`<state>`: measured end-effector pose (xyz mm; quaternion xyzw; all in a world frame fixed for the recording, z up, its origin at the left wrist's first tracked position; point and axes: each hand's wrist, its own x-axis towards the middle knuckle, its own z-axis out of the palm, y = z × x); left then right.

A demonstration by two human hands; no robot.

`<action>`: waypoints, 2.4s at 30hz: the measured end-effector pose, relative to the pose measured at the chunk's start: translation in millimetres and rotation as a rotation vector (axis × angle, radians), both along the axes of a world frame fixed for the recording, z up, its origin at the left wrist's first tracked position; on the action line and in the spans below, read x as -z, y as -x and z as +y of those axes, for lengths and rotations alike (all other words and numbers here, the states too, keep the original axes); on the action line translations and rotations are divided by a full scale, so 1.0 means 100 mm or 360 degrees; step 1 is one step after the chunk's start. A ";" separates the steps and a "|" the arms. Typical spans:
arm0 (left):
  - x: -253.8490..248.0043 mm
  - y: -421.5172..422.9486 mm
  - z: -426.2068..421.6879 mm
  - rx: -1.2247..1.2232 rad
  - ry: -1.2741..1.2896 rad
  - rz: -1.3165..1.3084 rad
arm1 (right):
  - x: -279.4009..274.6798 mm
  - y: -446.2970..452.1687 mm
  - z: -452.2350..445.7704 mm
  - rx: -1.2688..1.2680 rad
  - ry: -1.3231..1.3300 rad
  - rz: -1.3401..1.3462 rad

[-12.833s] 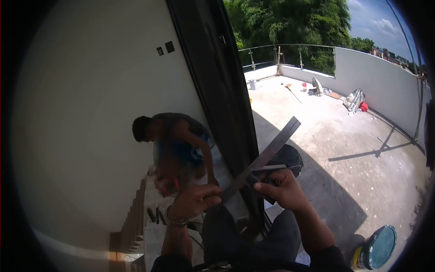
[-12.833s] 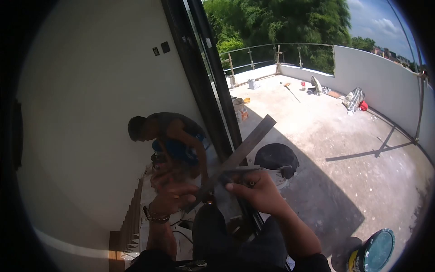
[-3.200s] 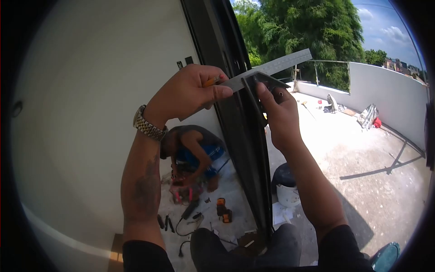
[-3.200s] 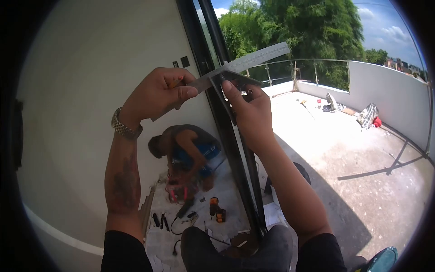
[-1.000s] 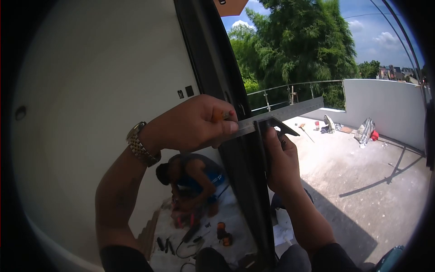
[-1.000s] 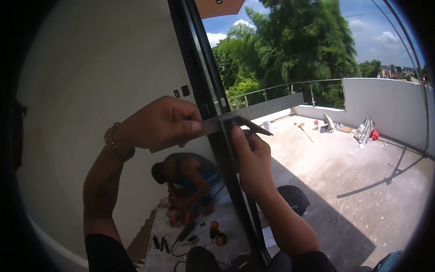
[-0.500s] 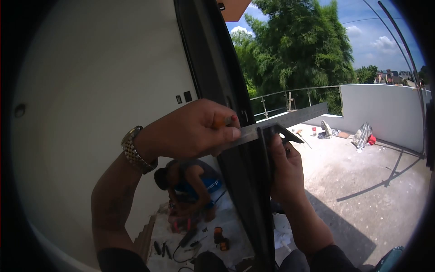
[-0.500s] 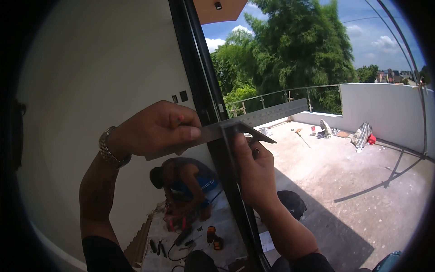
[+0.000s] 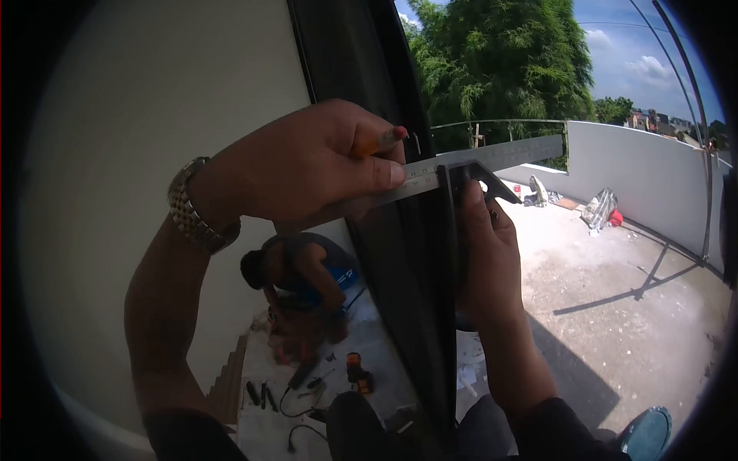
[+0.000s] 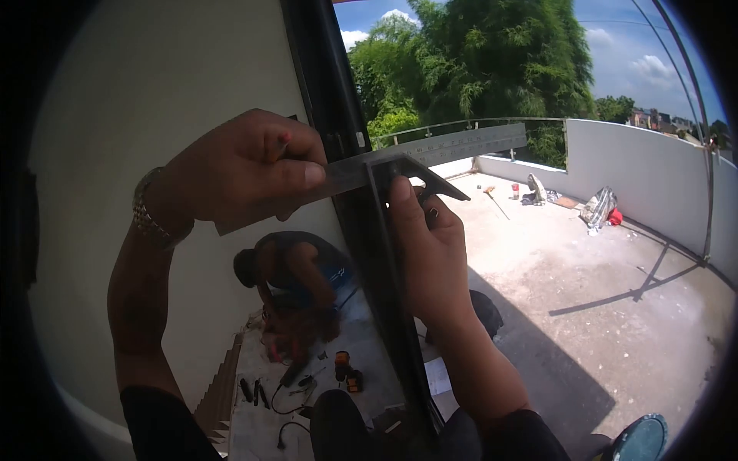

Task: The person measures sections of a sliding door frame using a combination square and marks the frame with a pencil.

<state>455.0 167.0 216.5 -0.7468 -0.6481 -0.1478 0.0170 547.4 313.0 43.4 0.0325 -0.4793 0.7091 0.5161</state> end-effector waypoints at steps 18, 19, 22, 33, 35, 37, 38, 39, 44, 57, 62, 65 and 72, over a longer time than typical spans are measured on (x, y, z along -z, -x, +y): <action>-0.17 0.06 0.06 -0.0011 0.0100 0.0264 | 0.01 0.11 0.06 -0.0109 0.0064 0.0054; -0.17 0.04 0.01 0.0048 0.0048 0.0356 | 0.03 0.11 0.08 -0.0118 0.0016 0.0052; -0.30 0.02 -0.24 -0.0083 -0.0564 0.0357 | -0.02 0.09 0.03 -0.0057 0.0039 0.0054; -0.64 -0.15 -0.08 0.0752 -0.0444 0.0165 | 0.02 0.09 0.04 -0.0018 -0.0037 0.0048; -0.55 -0.13 0.07 0.0849 -0.0539 0.0165 | 0.00 0.10 0.04 -0.0018 -0.0042 0.0093; -0.59 -0.07 0.16 0.0955 -0.0443 0.0167 | -0.01 0.09 0.03 0.0062 -0.0061 0.0036; -0.61 -0.07 0.19 0.1066 -0.0345 0.0165 | 0.00 0.10 0.04 0.0058 -0.0066 0.0038; -0.59 -0.08 0.19 0.1021 -0.0197 0.0029 | 0.02 0.10 0.05 0.0090 -0.0060 -0.0020; -0.47 -0.16 0.15 0.0683 -0.0203 0.0065 | 0.02 0.11 0.06 -0.0015 -0.0075 -0.0006; -0.51 -0.09 0.16 0.0744 -0.0195 0.0479 | -0.02 0.10 0.04 0.0037 -0.0035 -0.0034; -0.49 -0.15 0.13 0.0803 -0.0142 0.0508 | -0.03 0.11 0.03 -0.0034 0.0041 0.0062; -0.45 -0.13 0.16 0.0693 -0.0142 0.0567 | 0.00 0.14 0.06 -0.0020 0.0018 0.0070; -0.47 -0.13 0.15 0.0688 -0.0200 0.0550 | -0.05 0.13 0.05 -0.0052 0.0065 0.0063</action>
